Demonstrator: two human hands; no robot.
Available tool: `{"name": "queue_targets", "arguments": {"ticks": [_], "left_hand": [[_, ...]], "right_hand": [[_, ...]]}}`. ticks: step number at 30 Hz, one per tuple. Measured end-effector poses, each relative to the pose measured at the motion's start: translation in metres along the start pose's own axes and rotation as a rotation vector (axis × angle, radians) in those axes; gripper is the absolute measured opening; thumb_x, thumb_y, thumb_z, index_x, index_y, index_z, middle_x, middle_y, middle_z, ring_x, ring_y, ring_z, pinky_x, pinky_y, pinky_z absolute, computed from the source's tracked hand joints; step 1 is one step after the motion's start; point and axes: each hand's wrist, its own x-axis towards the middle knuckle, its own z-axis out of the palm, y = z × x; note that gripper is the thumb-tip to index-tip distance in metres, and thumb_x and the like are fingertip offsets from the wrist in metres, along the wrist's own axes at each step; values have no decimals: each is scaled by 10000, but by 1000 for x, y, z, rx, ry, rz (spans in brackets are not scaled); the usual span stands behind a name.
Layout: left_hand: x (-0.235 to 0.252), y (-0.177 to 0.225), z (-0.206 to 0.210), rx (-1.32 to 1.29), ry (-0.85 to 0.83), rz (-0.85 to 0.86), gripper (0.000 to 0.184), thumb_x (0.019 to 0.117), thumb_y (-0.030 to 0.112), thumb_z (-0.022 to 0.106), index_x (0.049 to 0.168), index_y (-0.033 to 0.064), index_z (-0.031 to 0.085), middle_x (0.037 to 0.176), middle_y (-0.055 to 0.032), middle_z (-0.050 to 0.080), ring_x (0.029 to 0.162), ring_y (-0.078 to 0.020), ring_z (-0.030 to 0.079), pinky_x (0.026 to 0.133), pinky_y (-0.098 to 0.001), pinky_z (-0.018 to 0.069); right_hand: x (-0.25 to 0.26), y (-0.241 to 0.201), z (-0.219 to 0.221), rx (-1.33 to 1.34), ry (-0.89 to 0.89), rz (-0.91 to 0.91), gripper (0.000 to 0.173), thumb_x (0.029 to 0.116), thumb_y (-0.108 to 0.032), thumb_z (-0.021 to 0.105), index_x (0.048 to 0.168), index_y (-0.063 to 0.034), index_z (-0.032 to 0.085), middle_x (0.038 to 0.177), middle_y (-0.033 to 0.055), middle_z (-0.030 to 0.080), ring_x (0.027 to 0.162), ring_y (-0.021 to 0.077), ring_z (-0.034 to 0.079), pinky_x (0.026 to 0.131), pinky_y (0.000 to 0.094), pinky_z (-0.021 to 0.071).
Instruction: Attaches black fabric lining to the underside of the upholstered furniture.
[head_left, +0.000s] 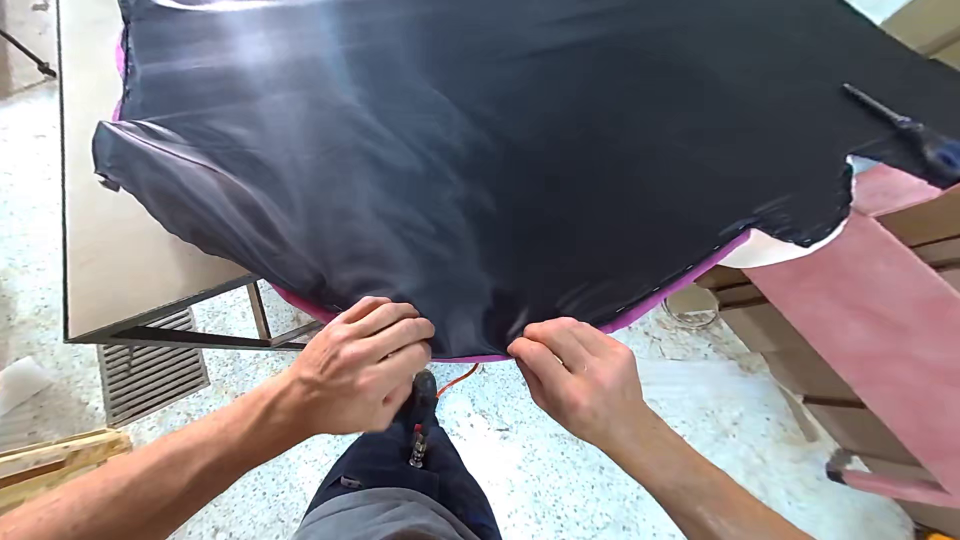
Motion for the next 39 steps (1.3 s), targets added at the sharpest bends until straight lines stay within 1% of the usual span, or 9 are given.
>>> {"name": "queue_targets", "arguments": {"ticks": [4, 7, 11, 15, 20, 28, 31, 35, 39], "left_hand": [[23, 16, 4, 107, 3, -65, 314, 986, 358, 620, 1155, 121, 738, 1122, -66, 720, 1051, -218, 664, 949, -408, 517], [29, 16, 14, 216, -54, -37, 326, 1023, 308, 579, 1244, 114, 720, 1132, -85, 702, 1027, -256, 638, 934, -432, 489], [28, 10, 16, 166, 62, 1, 210, 985, 67, 578, 1093, 47, 756, 937, -87, 717, 889, -248, 657, 854, -415, 524], [26, 6, 8, 146, 109, 36, 200, 980, 56, 596, 1106, 30, 749, 943, -104, 716, 884, -259, 650, 848, -427, 517], [25, 4, 9, 136, 102, 9, 189, 969, 90, 618, 1096, 46, 751, 951, -95, 719, 911, -256, 666, 873, -434, 529], [27, 4, 8, 138, 130, 25, 181, 958, 89, 623, 1081, 48, 750, 941, -93, 716, 910, -251, 656, 880, -419, 514], [21, 1, 9, 145, 142, 83, 190, 960, 70, 621, 1101, 38, 745, 967, -105, 716, 901, -255, 637, 856, -419, 496], [9, -1, 11, 177, 85, 120, 201, 980, 80, 601, 1122, 47, 740, 997, -103, 725, 922, -259, 648, 882, -431, 497], [6, -1, 18, 152, 96, 104, 192, 971, 68, 597, 1089, 48, 747, 979, -103, 722, 913, -259, 649, 866, -432, 504]], "right_hand": [[4, 0, 0, -9, 8, 10, 102, 951, -139, 623, 890, -108, 699, 889, 63, 696, 815, 214, 686, 631, 317, 548], [6, 0, 5, -18, 57, 26, 99, 932, -115, 618, 854, -94, 675, 837, 68, 682, 749, 213, 673, 603, 321, 539], [6, 6, -3, 168, 66, 91, 109, 936, -192, 662, 870, -106, 662, 816, 33, 667, 723, 148, 652, 600, 287, 531], [-9, 29, -46, 359, -46, 254, 247, 913, -337, 708, 1085, -164, 665, 1050, -26, 647, 925, 41, 631, 721, 217, 556], [-3, 39, -36, 267, -180, 133, 340, 902, -343, 721, 1177, -143, 734, 1119, 30, 677, 1023, 148, 655, 806, 314, 581], [-8, 34, 0, 139, 144, 64, 99, 933, -153, 694, 911, -69, 742, 871, 70, 696, 729, 155, 668, 597, 280, 547], [-22, 25, 7, 132, 212, 80, 70, 920, -149, 713, 921, -80, 717, 878, 76, 684, 767, 169, 665, 637, 287, 549], [-31, 17, -11, 234, -36, 83, 200, 965, -309, 691, 901, -126, 738, 978, 46, 694, 910, 163, 668, 759, 314, 566], [-29, 10, -28, 260, 74, 186, 119, 963, -244, 693, 977, -127, 702, 959, 16, 672, 890, 97, 660, 746, 239, 569]]}}
